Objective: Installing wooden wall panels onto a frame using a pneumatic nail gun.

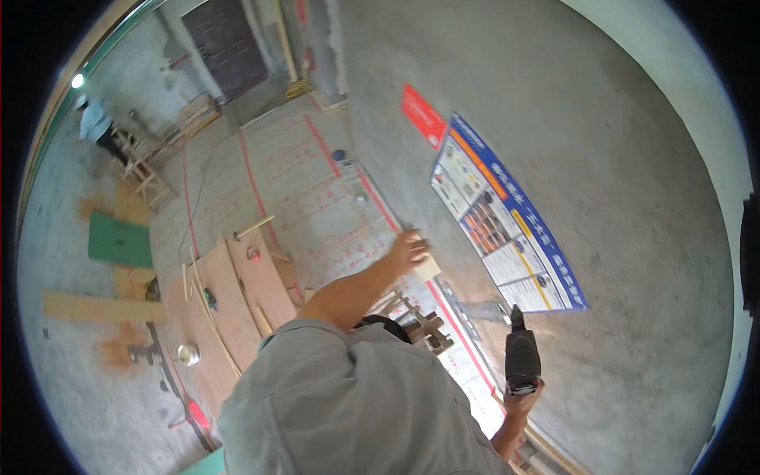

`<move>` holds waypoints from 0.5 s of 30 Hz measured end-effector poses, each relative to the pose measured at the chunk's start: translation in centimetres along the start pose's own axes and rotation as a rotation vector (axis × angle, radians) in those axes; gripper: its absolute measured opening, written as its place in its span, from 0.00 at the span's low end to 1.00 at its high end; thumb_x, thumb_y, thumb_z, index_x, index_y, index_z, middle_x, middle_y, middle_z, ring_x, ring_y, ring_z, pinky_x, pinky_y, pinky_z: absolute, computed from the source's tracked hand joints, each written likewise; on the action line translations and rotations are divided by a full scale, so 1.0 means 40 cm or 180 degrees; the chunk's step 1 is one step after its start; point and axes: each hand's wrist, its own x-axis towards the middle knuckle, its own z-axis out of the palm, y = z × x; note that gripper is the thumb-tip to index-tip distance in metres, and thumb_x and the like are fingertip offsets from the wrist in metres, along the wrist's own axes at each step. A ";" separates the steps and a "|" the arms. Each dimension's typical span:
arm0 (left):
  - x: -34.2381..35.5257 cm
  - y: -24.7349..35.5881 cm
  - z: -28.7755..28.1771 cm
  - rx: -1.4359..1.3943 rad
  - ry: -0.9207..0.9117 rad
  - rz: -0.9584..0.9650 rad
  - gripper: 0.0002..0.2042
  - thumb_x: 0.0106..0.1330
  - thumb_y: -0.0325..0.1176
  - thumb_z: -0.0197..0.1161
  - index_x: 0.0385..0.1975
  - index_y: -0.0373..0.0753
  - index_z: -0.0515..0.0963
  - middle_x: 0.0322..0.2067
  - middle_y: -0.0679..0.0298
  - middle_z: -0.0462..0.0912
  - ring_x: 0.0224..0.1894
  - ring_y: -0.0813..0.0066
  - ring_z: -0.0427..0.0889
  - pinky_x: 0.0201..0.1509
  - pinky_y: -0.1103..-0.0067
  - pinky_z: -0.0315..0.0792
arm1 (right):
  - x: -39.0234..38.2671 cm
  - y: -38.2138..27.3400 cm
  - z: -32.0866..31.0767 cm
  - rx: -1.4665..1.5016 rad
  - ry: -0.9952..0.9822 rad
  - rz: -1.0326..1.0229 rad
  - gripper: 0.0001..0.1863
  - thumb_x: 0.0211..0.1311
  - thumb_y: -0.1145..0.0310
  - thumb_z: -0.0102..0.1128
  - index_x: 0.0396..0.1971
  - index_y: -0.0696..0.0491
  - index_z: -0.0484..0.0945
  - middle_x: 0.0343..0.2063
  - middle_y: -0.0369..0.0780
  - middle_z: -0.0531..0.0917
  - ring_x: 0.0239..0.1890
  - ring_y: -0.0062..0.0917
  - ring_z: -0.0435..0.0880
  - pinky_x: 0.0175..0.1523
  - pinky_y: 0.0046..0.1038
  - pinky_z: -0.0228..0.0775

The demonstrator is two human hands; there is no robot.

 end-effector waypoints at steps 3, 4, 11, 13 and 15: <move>-0.075 0.058 -0.164 -0.0109 0.1218 0.0370 0.26 0.57 0.53 0.66 0.48 0.41 0.74 0.37 0.60 0.84 0.47 0.64 0.82 0.61 0.60 0.64 | 0.033 -0.124 -0.020 0.0861 0.0015 0.1155 0.07 0.60 0.73 0.64 0.36 0.59 0.79 0.29 0.42 0.82 0.29 0.25 0.80 0.33 0.32 0.71; -0.083 0.075 -0.209 -0.0100 0.1718 0.0451 0.27 0.57 0.53 0.66 0.50 0.42 0.73 0.36 0.60 0.83 0.45 0.66 0.82 0.56 0.63 0.65 | -0.003 -0.120 -0.040 0.1524 0.0046 0.2372 0.05 0.62 0.74 0.64 0.33 0.59 0.77 0.27 0.43 0.83 0.26 0.26 0.80 0.32 0.32 0.69; -0.169 0.123 -0.240 -0.0030 0.1809 0.0888 0.19 0.62 0.49 0.64 0.48 0.49 0.73 0.39 0.62 0.84 0.39 0.67 0.83 0.44 0.65 0.68 | -0.081 0.036 -0.149 0.1947 0.0313 0.2529 0.11 0.63 0.80 0.58 0.20 0.55 0.73 0.16 0.36 0.75 0.18 0.20 0.73 0.26 0.27 0.65; -0.176 0.119 -0.270 0.0284 0.1466 0.0935 0.17 0.64 0.47 0.64 0.49 0.49 0.74 0.43 0.62 0.84 0.41 0.69 0.84 0.44 0.68 0.70 | -0.063 0.027 -0.160 0.2250 0.0623 0.2790 0.11 0.63 0.82 0.57 0.21 0.56 0.72 0.16 0.36 0.73 0.17 0.21 0.72 0.25 0.27 0.65; -0.196 0.129 -0.178 0.0448 0.1563 0.0855 0.16 0.65 0.46 0.64 0.49 0.48 0.74 0.44 0.63 0.85 0.42 0.70 0.84 0.44 0.70 0.70 | -0.020 -0.007 -0.170 0.2343 0.0753 0.2795 0.11 0.64 0.82 0.57 0.22 0.56 0.71 0.16 0.36 0.72 0.18 0.21 0.71 0.25 0.27 0.64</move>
